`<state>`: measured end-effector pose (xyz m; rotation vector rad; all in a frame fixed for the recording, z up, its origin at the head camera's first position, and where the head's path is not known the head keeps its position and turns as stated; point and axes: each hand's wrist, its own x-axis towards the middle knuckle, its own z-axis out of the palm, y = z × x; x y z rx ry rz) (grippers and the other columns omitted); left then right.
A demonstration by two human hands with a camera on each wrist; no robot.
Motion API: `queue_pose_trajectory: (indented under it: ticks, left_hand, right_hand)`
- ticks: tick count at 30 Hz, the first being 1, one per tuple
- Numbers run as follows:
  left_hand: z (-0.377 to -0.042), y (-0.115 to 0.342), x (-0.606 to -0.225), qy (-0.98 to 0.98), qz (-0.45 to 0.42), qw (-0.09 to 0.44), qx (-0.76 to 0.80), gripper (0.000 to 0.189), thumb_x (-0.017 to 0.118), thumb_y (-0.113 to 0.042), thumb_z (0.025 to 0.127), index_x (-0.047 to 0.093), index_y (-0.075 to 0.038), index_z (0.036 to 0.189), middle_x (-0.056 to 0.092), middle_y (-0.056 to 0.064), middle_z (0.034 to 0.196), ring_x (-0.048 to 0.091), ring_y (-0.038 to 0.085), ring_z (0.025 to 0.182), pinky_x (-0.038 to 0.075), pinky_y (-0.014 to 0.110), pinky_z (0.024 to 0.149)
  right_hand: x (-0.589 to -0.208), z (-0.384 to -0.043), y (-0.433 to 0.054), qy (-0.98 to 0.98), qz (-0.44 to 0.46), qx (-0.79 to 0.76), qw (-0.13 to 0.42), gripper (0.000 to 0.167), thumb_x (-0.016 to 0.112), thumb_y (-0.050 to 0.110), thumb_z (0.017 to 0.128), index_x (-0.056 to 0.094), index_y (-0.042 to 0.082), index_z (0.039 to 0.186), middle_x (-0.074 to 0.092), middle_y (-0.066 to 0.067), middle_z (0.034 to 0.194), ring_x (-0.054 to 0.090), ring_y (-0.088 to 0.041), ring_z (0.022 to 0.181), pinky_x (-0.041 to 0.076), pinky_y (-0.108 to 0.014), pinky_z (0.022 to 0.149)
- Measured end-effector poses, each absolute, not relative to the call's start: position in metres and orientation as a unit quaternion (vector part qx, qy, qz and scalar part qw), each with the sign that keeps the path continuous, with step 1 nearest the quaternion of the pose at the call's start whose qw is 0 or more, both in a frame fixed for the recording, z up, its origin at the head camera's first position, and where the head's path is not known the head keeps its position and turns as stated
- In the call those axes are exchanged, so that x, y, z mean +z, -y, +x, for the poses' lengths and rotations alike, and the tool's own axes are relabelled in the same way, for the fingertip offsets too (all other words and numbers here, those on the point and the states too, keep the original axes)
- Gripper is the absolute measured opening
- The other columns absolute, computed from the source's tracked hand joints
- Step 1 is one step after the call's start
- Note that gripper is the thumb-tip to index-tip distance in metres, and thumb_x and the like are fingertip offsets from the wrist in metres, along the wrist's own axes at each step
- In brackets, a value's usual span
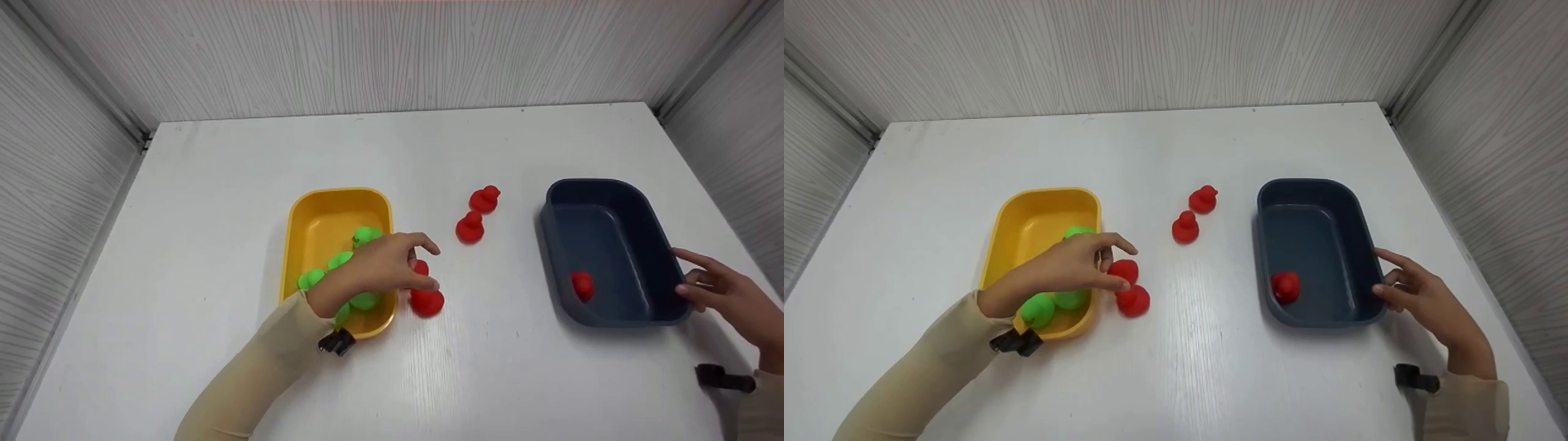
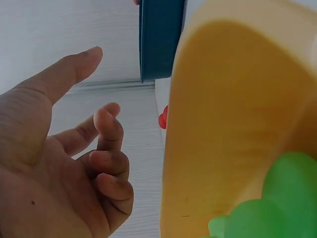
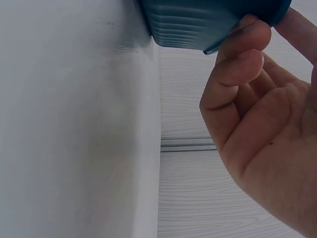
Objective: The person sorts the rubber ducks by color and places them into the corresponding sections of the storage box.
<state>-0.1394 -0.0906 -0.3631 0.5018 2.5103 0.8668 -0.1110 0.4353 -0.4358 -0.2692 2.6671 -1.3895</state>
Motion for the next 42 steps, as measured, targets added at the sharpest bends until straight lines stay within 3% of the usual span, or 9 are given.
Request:
queue_pose_trajectory:
  ticks: [7,17,25,32,36,42]
  left_hand:
    - [-0.132,0.091,-0.362,-0.906,0.172,0.245,0.301,0.054,0.076,-0.041,0.078,0.060,-0.021,0.126,0.061,0.001,0.091,0.054,0.016,0.079,0.047,0.025,0.064]
    - [-0.121,0.101,-0.370,-0.909,0.160,0.235,0.304,0.051,0.076,-0.043,0.079,0.062,-0.020,0.122,0.066,0.006,0.105,0.055,0.017,0.086,0.047,0.028,0.070]
    - [-0.113,0.103,-0.382,-0.913,0.133,0.204,0.329,0.047,0.077,-0.044,0.076,0.064,-0.021,0.115,0.061,-0.002,0.087,0.055,0.016,0.078,0.046,0.028,0.065]
    - [-0.113,0.099,-0.389,-0.923,0.130,0.171,0.320,0.044,0.077,-0.041,0.077,0.065,-0.022,0.114,0.067,0.001,0.104,0.057,0.015,0.088,0.048,0.030,0.073]
    - [-0.115,0.098,-0.390,-0.922,0.136,0.171,0.320,0.045,0.077,-0.038,0.077,0.065,-0.021,0.116,0.067,0.000,0.105,0.057,0.016,0.093,0.050,0.031,0.076]
    - [-0.120,0.096,-0.387,-0.913,0.165,0.175,0.330,0.043,0.078,-0.033,0.078,0.066,-0.020,0.117,0.066,0.005,0.098,0.056,0.016,0.088,0.049,0.029,0.071]
  right_hand:
    - [-0.437,-0.112,-0.434,-0.883,-0.083,-0.458,0.064,0.061,0.055,-0.001,0.095,0.036,0.020,0.149,0.051,0.010,0.077,0.047,-0.010,0.060,0.040,-0.026,0.056]
    - [-0.438,-0.111,-0.436,-0.877,-0.092,-0.468,0.066,0.062,0.054,-0.003,0.095,0.035,0.019,0.150,0.052,0.010,0.081,0.049,-0.009,0.060,0.040,-0.026,0.057]
    - [-0.437,-0.111,-0.435,-0.885,-0.075,-0.455,0.066,0.063,0.056,0.000,0.094,0.036,0.022,0.149,0.052,0.011,0.079,0.048,-0.010,0.059,0.039,-0.024,0.058]
    - [-0.440,-0.110,-0.435,-0.888,-0.081,-0.449,0.061,0.063,0.056,0.000,0.095,0.035,0.021,0.150,0.052,0.010,0.080,0.048,-0.010,0.060,0.039,-0.024,0.058]
    - [-0.440,-0.111,-0.435,-0.887,-0.082,-0.451,0.060,0.063,0.056,0.000,0.095,0.035,0.021,0.150,0.052,0.011,0.080,0.048,-0.010,0.060,0.040,-0.024,0.057]
    - [-0.440,-0.111,-0.436,-0.884,-0.082,-0.456,0.066,0.063,0.055,0.000,0.095,0.034,0.022,0.150,0.052,0.011,0.080,0.047,-0.011,0.059,0.038,-0.025,0.057]
